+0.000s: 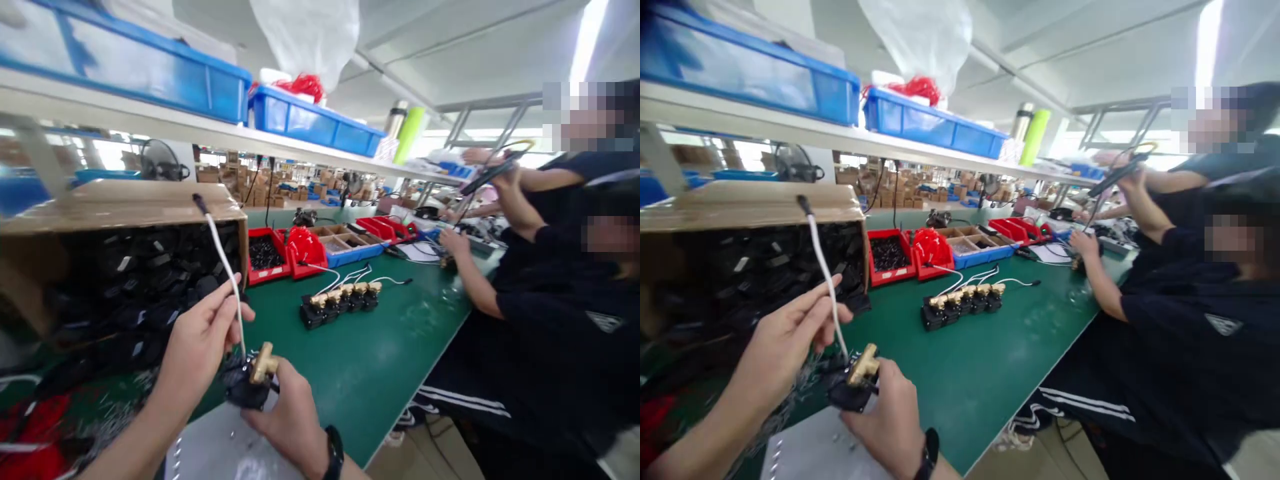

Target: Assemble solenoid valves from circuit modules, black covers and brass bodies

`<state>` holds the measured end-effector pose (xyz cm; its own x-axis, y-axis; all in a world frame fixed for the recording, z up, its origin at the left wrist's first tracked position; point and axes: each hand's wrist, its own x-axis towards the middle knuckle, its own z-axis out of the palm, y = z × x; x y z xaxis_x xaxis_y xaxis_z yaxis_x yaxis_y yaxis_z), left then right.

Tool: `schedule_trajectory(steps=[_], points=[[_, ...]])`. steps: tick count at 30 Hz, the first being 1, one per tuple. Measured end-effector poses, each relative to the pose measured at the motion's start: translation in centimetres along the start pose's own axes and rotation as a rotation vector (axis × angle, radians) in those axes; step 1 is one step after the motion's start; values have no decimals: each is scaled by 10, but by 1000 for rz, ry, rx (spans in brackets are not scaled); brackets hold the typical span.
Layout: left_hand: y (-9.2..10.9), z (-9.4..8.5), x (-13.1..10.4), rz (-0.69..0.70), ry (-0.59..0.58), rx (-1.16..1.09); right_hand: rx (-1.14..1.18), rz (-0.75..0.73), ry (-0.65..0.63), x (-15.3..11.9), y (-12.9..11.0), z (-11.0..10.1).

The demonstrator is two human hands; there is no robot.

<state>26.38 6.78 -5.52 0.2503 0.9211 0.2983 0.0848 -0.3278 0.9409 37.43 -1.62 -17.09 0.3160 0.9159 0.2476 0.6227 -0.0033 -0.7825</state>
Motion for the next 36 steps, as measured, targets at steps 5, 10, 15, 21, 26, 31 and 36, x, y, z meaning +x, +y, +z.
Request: schedule_trajectory(steps=[5, 10, 15, 21, 26, 31, 36], points=[[-39, 32, 34, 69, -121, 89, -247, 181, 230, 62, 26, -14], [-132, 53, 12, -51, -181, 350, -350, 307, 175, 68, 48, -5], [-153, 82, 4, 64, -359, 505, -191, 131, 365, 44, 75, -66], [-149, 103, 20, 25, -365, 649, -115, 244, 756, 53, 174, -192], [-164, 106, 38, 96, -404, 568, -88, 243, 686, 96, 225, -216], [-149, 131, 38, 135, -451, 485, -94, 196, 585, 131, 236, -200], [-134, 151, 43, 67, -445, 451, -162, 207, 534, 142, 224, -193]])
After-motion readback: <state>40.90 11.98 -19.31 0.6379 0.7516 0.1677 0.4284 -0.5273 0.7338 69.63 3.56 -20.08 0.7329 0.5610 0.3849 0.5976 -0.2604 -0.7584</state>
